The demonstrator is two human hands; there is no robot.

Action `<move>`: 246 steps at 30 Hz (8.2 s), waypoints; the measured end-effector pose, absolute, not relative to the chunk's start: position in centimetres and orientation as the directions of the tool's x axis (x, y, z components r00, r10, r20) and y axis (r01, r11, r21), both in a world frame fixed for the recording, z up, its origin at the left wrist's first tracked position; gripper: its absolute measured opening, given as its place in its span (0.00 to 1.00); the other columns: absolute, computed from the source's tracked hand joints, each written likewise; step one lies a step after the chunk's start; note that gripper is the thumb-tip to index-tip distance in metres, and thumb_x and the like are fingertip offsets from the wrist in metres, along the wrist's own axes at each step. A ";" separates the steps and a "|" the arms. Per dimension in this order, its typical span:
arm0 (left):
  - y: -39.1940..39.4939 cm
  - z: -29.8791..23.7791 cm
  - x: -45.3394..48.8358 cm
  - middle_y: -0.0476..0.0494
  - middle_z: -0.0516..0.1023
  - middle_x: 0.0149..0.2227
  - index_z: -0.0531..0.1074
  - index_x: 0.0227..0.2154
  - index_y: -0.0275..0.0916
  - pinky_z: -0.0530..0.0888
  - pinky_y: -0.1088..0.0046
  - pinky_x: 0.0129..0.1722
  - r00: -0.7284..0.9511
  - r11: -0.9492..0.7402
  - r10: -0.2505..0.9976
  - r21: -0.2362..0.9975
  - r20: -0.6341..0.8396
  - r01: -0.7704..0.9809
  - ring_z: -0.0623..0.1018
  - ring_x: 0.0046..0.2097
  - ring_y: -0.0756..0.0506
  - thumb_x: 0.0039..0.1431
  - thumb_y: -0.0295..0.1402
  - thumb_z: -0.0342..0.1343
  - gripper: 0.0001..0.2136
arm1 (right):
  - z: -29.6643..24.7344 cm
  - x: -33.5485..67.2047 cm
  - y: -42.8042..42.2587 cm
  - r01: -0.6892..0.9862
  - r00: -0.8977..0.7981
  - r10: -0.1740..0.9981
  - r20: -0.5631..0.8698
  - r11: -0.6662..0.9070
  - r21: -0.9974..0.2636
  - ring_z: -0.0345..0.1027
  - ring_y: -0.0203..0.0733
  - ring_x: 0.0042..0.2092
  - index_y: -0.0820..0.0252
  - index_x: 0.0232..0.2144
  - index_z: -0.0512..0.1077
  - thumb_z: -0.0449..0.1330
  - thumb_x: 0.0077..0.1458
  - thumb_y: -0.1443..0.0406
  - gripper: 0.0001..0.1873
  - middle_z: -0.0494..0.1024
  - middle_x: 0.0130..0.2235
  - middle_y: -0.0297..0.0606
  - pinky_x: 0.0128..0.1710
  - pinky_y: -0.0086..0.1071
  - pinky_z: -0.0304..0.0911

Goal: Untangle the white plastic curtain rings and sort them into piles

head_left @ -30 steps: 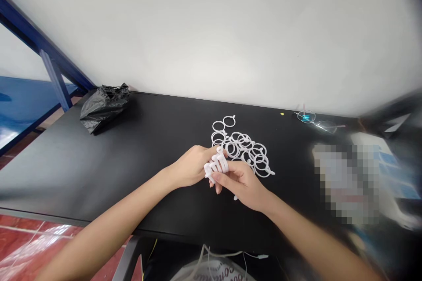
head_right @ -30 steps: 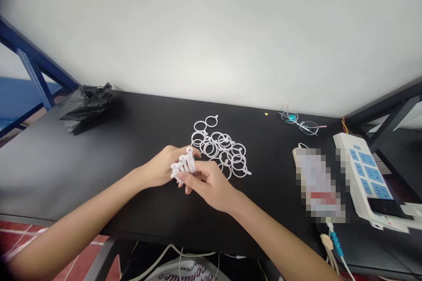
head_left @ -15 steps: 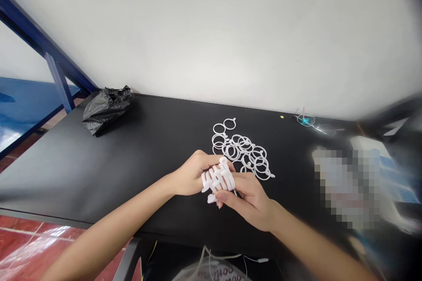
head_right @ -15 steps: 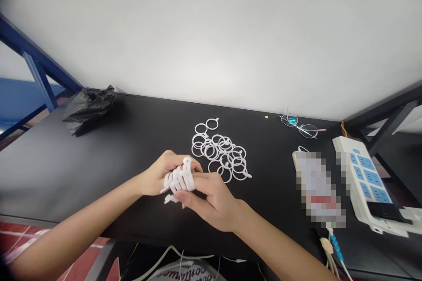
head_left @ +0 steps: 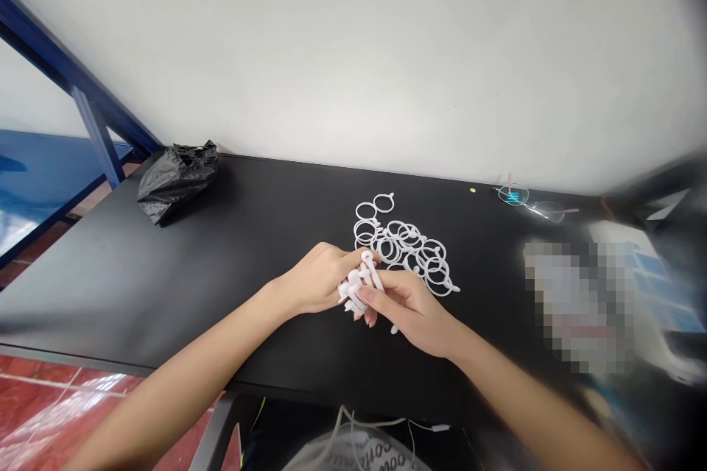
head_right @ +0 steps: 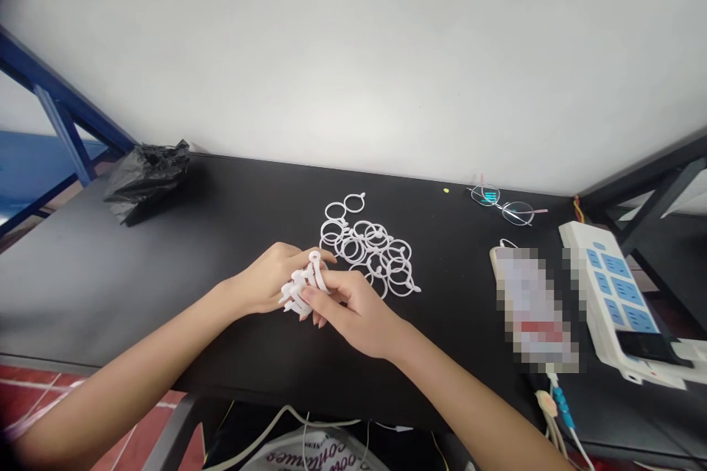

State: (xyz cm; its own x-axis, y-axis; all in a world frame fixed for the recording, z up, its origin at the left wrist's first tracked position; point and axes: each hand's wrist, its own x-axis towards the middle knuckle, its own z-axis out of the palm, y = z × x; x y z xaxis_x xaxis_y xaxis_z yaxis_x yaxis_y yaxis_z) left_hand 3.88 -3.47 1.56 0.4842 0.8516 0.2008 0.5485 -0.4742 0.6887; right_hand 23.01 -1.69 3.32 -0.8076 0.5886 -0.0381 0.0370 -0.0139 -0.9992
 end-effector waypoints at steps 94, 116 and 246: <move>-4.0 2.3 5.0 0.53 0.78 0.23 0.60 0.34 0.39 0.72 0.78 0.27 0.495 -0.178 0.865 0.973 0.083 0.147 0.79 0.25 0.51 0.65 0.26 0.46 0.03 | 3.7 23.4 -1.3 0.043 -0.816 0.568 -0.103 -0.119 -0.992 0.71 0.33 0.29 0.64 0.30 0.72 0.54 0.65 0.56 0.18 0.74 0.29 0.36 0.31 0.29 0.69; -3.8 1.6 4.1 0.51 0.67 0.18 0.60 0.22 0.39 0.57 0.73 0.20 0.517 -0.597 0.762 0.116 0.391 0.794 0.64 0.17 0.52 0.67 0.28 0.39 0.15 | 2.8 23.4 -1.4 -0.004 -0.740 0.670 0.052 0.073 -0.997 0.68 0.35 0.31 0.60 0.27 0.69 0.52 0.66 0.58 0.18 0.71 0.26 0.33 0.34 0.31 0.66; 3.1 3.6 3.1 0.54 0.71 0.28 0.62 0.48 0.41 0.69 0.74 0.30 0.220 -0.135 0.975 0.774 -0.005 0.619 0.72 0.31 0.49 0.56 0.31 0.55 0.17 | 1.4 26.6 5.0 0.202 -0.335 0.858 0.388 0.468 -0.860 0.74 0.39 0.34 0.58 0.32 0.73 0.62 0.58 0.61 0.07 0.76 0.32 0.36 0.39 0.35 0.74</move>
